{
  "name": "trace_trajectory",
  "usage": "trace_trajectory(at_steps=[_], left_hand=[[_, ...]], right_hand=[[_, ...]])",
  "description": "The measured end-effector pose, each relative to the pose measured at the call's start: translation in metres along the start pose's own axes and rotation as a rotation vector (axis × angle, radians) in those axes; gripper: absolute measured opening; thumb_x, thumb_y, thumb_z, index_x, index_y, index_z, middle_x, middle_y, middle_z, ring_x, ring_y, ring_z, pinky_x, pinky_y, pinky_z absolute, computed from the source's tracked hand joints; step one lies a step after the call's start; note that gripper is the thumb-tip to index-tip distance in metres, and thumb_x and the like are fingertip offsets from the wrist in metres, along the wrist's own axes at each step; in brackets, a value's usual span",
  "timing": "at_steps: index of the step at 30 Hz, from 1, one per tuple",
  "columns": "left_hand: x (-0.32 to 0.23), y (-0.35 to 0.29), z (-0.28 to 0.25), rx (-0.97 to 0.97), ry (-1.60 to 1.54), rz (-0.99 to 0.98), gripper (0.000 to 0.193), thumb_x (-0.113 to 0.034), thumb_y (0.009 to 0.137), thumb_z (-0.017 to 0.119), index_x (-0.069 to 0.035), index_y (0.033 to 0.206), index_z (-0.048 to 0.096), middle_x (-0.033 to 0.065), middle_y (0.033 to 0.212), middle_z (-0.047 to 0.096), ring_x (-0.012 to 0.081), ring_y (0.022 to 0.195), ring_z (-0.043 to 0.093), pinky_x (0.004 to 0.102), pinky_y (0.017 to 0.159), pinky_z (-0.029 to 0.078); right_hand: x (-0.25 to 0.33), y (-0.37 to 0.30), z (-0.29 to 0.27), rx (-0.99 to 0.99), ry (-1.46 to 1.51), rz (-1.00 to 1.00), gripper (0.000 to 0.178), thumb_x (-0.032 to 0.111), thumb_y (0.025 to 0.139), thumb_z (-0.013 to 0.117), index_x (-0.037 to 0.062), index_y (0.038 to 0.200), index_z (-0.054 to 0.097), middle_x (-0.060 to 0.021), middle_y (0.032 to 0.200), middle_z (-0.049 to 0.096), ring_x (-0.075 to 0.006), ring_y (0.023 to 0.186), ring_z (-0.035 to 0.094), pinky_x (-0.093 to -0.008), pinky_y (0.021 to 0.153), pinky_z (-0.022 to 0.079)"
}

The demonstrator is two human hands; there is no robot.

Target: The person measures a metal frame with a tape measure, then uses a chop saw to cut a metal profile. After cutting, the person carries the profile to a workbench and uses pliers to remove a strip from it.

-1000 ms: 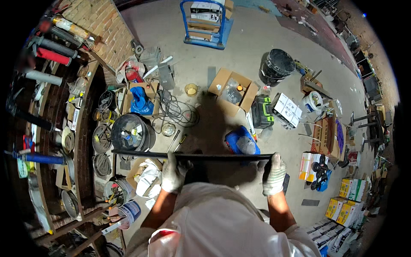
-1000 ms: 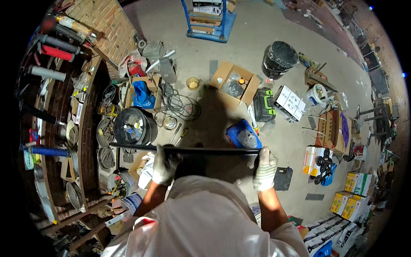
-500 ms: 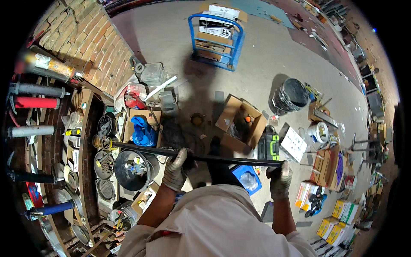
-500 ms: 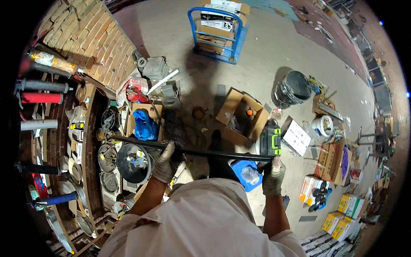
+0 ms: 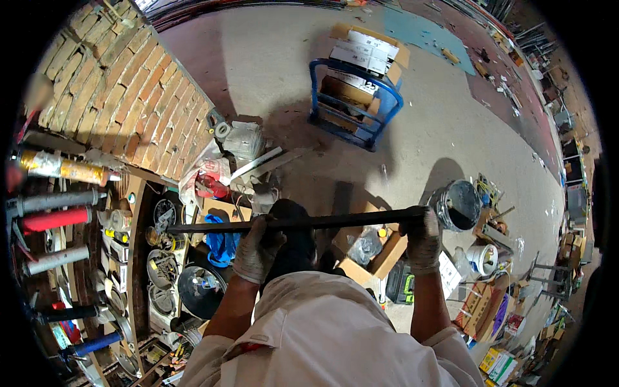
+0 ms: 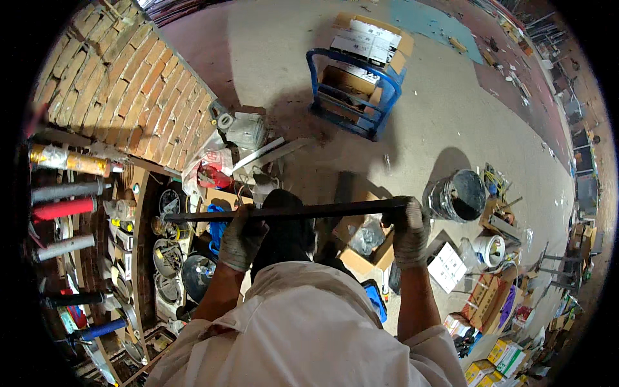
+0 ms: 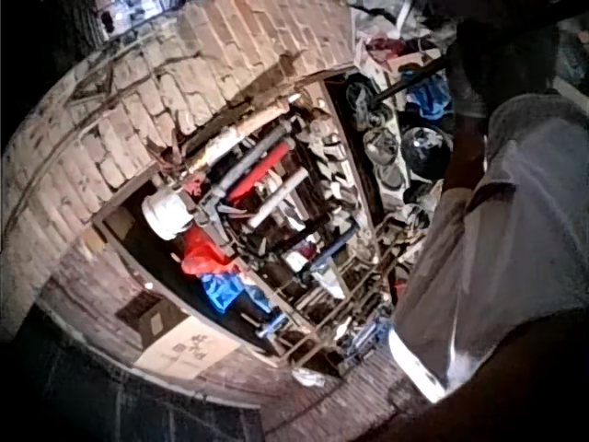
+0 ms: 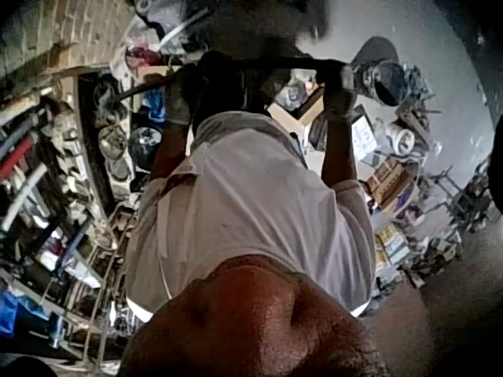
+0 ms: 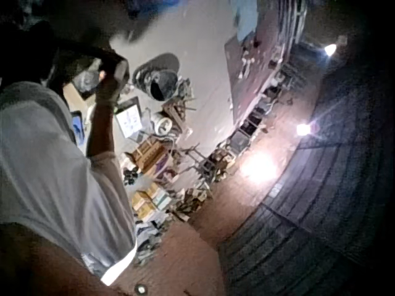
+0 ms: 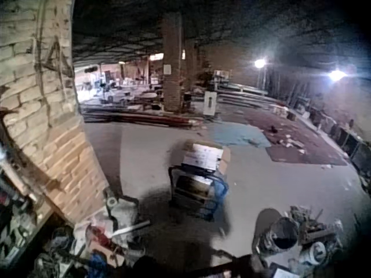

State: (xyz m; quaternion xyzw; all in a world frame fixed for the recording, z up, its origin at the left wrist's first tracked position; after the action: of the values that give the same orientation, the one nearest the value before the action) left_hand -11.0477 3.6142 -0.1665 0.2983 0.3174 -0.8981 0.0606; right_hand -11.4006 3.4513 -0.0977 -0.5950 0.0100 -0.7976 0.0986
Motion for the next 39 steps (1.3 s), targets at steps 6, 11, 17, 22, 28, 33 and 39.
trace_trajectory(at_steps=[6,11,17,22,28,33,39], left_hand=[[-0.027,0.162,0.060,0.194,-0.128,-0.155,0.024,-0.028,0.098,0.068,-0.006,0.110,0.068,0.0088,0.095,0.072,0.0214,0.082,0.071,0.0388,0.077,0.061],[-0.062,0.336,0.119,0.307,-0.115,-0.209,0.019,-0.024,0.098,0.068,-0.006,0.106,0.067,0.0082,0.093,0.072,0.0220,0.083,0.071,0.0388,0.076,0.060],[-0.212,0.462,0.200,0.335,0.180,-0.183,0.034,-0.034,0.093,0.073,-0.005,0.108,0.067,0.0072,0.093,0.069,0.0175,0.085,0.069,0.0327,0.078,0.059],[-0.313,0.530,0.253,0.354,0.241,-0.057,0.034,-0.033,0.093,0.074,-0.004,0.110,0.068,0.0082,0.099,0.070,0.0168,0.087,0.069,0.0300,0.080,0.059],[-0.400,0.610,0.285,0.470,0.202,0.024,0.014,-0.018,0.096,0.069,-0.007,0.104,0.066,0.0132,0.103,0.069,0.0156,0.089,0.066,0.0272,0.073,0.055],[-0.466,0.705,0.279,0.477,0.309,0.178,0.014,-0.020,0.097,0.068,-0.007,0.104,0.066,0.0145,0.108,0.069,0.0156,0.092,0.063,0.0298,0.083,0.052],[-0.565,0.859,0.290,0.400,0.462,0.256,0.015,-0.018,0.098,0.067,-0.007,0.107,0.064,0.0087,0.107,0.069,0.0147,0.096,0.061,0.0322,0.088,0.051]], right_hand=[[0.017,0.117,0.023,-0.239,0.011,-0.084,0.043,0.042,0.101,0.053,0.0017,0.096,0.067,-0.0065,0.079,0.064,-0.0151,0.070,0.059,-0.0311,0.064,0.046],[0.005,0.239,0.033,-0.365,-0.012,-0.165,0.037,0.042,0.100,0.058,0.0062,0.100,0.066,-0.0059,0.087,0.066,-0.0177,0.072,0.062,-0.0310,0.062,0.047],[-0.013,0.388,0.092,-0.377,0.181,-0.046,0.030,0.035,0.101,0.057,0.0081,0.107,0.068,-0.0071,0.099,0.069,-0.0211,0.088,0.065,-0.0335,0.073,0.053],[0.011,0.494,0.145,-0.323,-0.356,-0.264,0.027,0.030,0.101,0.056,0.0061,0.108,0.066,-0.0091,0.103,0.067,-0.0220,0.094,0.063,-0.0354,0.079,0.055],[-0.003,0.634,0.233,-0.152,0.185,-0.162,0.027,0.027,0.099,0.060,0.0025,0.107,0.067,-0.0090,0.099,0.067,-0.0211,0.091,0.063,-0.0337,0.078,0.054],[-0.053,0.756,0.305,-0.027,0.502,0.002,0.027,0.024,0.100,0.058,0.0015,0.110,0.068,-0.0103,0.106,0.071,-0.0228,0.098,0.067,-0.0388,0.077,0.057],[-0.132,0.941,0.395,-0.153,0.362,0.031,0.030,0.026,0.101,0.057,-0.0007,0.111,0.067,-0.0089,0.099,0.072,-0.0210,0.089,0.069,-0.0359,0.069,0.054]])
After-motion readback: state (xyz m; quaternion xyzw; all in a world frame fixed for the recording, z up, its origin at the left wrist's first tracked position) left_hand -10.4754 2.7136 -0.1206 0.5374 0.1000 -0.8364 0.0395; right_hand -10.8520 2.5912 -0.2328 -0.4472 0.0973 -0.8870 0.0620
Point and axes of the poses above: each hand's wrist, its own y-axis towards the middle knuckle, its own z-axis out of the palm, x = y × z, the point moved 10 cm from there along y, towards the middle knuckle
